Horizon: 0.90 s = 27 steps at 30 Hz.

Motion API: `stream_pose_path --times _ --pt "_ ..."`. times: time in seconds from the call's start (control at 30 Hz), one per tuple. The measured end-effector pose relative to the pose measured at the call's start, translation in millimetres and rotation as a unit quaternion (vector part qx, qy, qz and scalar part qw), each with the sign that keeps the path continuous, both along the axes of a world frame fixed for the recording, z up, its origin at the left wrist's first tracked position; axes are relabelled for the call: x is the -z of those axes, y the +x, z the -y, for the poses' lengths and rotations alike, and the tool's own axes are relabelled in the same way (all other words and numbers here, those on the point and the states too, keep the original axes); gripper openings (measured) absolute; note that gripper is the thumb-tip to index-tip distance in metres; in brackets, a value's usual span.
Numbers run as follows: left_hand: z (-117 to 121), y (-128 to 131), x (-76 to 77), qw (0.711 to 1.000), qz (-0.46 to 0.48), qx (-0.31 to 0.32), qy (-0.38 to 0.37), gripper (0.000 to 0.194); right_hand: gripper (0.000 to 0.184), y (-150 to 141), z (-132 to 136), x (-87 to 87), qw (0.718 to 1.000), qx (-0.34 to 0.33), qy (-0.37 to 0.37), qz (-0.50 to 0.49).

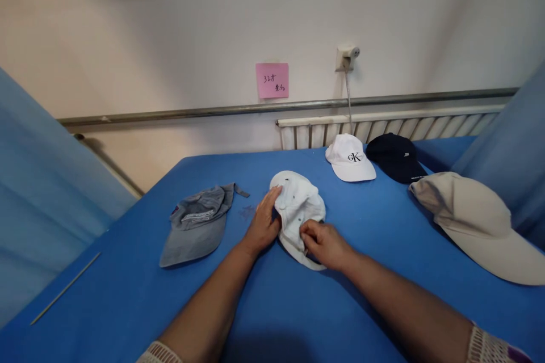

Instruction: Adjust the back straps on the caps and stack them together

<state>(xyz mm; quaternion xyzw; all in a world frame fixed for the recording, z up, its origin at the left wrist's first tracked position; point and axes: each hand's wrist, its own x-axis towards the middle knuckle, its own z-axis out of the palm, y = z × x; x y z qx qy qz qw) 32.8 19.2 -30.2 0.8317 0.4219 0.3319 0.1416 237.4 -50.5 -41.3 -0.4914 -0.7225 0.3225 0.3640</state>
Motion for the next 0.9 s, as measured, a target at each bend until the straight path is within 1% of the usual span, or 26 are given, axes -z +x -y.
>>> stream_pose_path --times 0.03,0.07,0.17,0.23,0.27,0.3,0.37,0.43,0.5,0.57,0.67,0.77,0.9 --pt "-2.2 0.1 4.1 1.0 0.011 -0.003 -0.014 0.063 0.015 -1.1 2.0 -1.4 1.0 -0.003 0.009 0.005" --pt "-4.1 0.4 8.2 0.999 0.026 -0.015 -0.035 0.067 0.015 -0.5 2.1 -1.9 1.0 0.008 0.016 0.01" --pt "-8.0 2.2 16.2 0.987 0.09 -0.07 -0.112 0.069 0.016 9.8 -7.8 2.9 0.996 0.087 0.022 -0.001" --pt "-7.6 4.0 15.4 0.98 0.113 -0.09 -0.137 0.062 0.017 19.9 -19.0 9.2 0.988 0.148 0.016 -0.039" --pt "-6.0 5.2 13.0 0.98 0.109 -0.095 -0.14 0.056 0.019 24.6 -24.5 12.2 0.982 0.178 0.012 -0.057" --pt "-3.6 6.5 9.6 0.981 0.093 -0.098 -0.141 0.049 0.021 28.7 -29.2 14.8 0.977 0.204 0.01 -0.067" --pt "3.1 9.3 0.8 0.986 0.028 -0.098 -0.134 0.037 0.029 34.3 -35.9 18.3 0.971 0.234 0.013 -0.055" --pt "10.9 12.0 -8.0 0.987 -0.053 -0.094 -0.118 0.028 0.037 36.5 -38.7 20.0 0.973 0.23 0.012 -0.013" --pt "18.0 14.3 -14.7 0.985 -0.106 -0.092 -0.103 0.029 0.037 36.5 -39.2 20.8 0.978 0.207 0.0 0.036" --pt "23.2 15.9 -18.4 0.981 -0.13 -0.095 -0.108 0.034 0.028 35.6 -39.2 21.2 0.979 0.189 -0.009 0.081" --pt "27.1 18.2 -18.2 0.969 -0.162 -0.112 -0.15 0.038 0.016 34.4 -40.3 21.2 0.975 0.186 -0.008 0.123" --pt "26.3 21.2 -13.7 0.959 -0.189 -0.118 -0.173 0.034 0.013 33.9 -41.9 19.8 0.972 0.202 -0.016 0.121" --pt "19.4 26.7 -10.0 0.958 -0.208 -0.131 -0.149 0.028 0.016 34.4 -41.7 16.1 0.97 0.228 -0.022 0.075"
